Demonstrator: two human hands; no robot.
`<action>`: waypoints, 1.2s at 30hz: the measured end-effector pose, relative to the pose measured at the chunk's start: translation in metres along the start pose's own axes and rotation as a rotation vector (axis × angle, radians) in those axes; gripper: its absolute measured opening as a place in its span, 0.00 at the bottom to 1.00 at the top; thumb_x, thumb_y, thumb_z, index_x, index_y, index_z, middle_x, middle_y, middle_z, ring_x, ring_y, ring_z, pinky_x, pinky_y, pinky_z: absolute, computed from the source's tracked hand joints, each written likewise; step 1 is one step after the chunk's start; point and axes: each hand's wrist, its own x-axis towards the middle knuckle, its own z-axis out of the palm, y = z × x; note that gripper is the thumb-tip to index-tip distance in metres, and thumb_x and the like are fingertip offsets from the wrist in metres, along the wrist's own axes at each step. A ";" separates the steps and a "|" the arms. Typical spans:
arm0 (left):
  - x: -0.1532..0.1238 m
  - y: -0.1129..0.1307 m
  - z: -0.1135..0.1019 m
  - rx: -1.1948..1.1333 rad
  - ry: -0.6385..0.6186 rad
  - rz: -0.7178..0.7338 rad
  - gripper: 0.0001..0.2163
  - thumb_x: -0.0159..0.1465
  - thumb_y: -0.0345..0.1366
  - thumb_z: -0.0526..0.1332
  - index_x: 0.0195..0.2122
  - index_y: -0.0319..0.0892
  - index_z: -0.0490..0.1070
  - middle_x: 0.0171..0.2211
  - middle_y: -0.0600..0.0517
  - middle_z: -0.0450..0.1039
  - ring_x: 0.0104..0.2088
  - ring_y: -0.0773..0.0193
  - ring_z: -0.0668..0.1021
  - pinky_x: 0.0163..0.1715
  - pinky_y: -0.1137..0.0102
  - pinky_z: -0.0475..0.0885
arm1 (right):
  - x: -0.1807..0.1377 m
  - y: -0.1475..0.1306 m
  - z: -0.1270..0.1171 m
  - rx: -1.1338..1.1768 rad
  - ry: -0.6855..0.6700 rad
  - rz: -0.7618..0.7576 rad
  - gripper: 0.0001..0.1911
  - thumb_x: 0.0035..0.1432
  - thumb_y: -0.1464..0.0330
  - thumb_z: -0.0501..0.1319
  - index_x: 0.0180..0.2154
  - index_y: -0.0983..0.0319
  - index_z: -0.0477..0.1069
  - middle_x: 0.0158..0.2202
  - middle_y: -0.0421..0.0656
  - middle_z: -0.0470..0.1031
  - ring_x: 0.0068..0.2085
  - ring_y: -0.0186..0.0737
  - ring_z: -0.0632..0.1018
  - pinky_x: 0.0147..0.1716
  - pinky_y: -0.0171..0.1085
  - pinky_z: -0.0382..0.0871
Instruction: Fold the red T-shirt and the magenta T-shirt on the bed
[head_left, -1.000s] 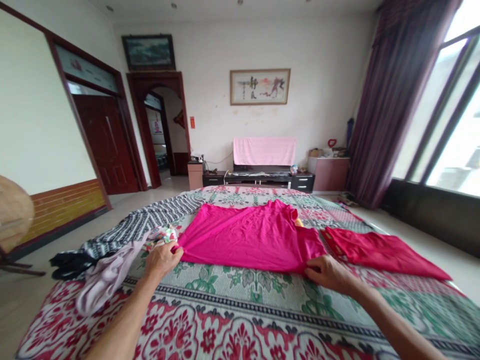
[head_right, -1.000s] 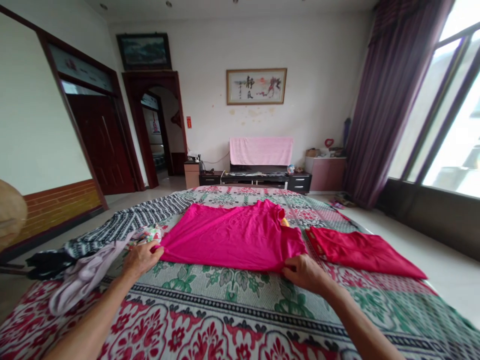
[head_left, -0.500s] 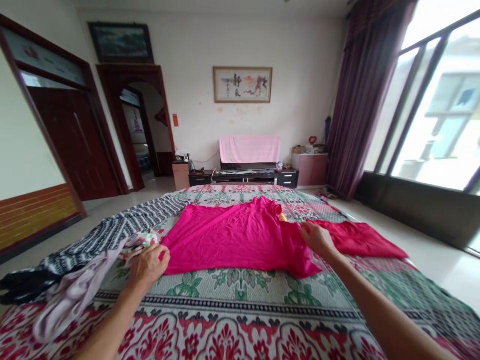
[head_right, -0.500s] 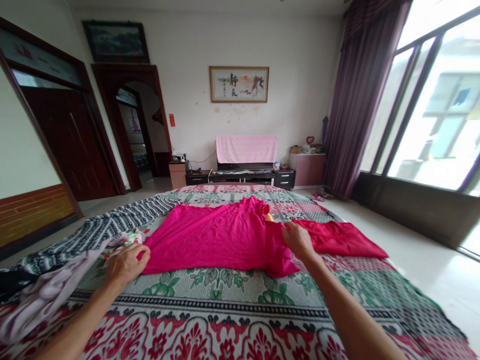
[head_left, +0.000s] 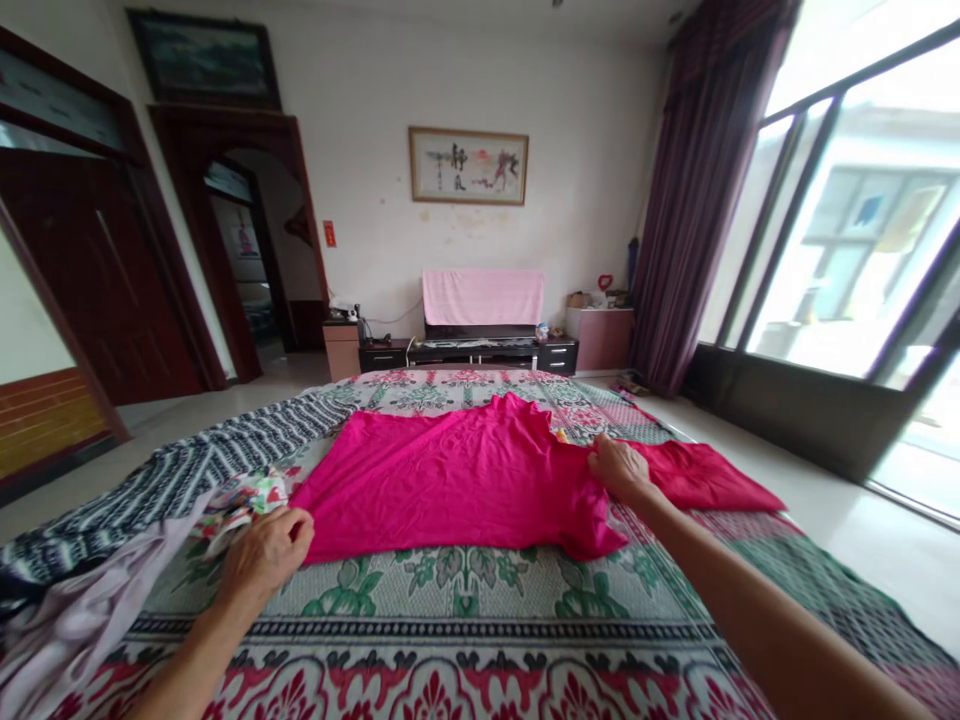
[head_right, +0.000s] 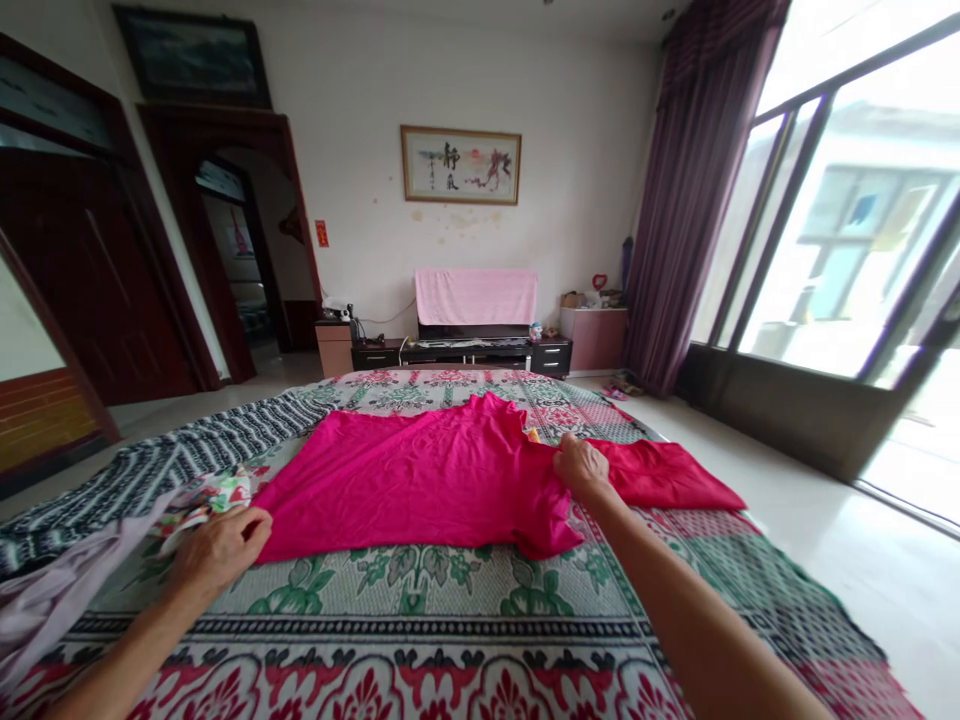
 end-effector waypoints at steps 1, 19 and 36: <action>0.000 0.000 0.000 0.005 0.003 0.002 0.12 0.61 0.38 0.50 0.28 0.45 0.72 0.30 0.53 0.75 0.34 0.63 0.75 0.35 0.71 0.64 | -0.001 0.002 -0.001 -0.024 0.001 0.011 0.20 0.57 0.67 0.49 0.47 0.65 0.69 0.38 0.55 0.77 0.39 0.49 0.78 0.32 0.38 0.67; -0.001 0.002 -0.004 -0.028 -0.004 -0.030 0.12 0.60 0.38 0.51 0.30 0.44 0.74 0.31 0.51 0.75 0.31 0.62 0.75 0.31 0.71 0.63 | -0.019 0.018 -0.015 0.043 -0.097 -0.013 0.19 0.57 0.62 0.50 0.32 0.66 0.76 0.33 0.55 0.77 0.36 0.48 0.78 0.30 0.38 0.66; -0.006 0.215 -0.032 -0.318 -0.057 0.712 0.08 0.61 0.31 0.55 0.40 0.45 0.71 0.39 0.50 0.72 0.40 0.62 0.73 0.43 0.68 0.68 | -0.041 0.035 0.026 0.432 0.060 -0.321 0.13 0.53 0.70 0.55 0.37 0.58 0.77 0.36 0.38 0.80 0.36 0.36 0.78 0.38 0.31 0.66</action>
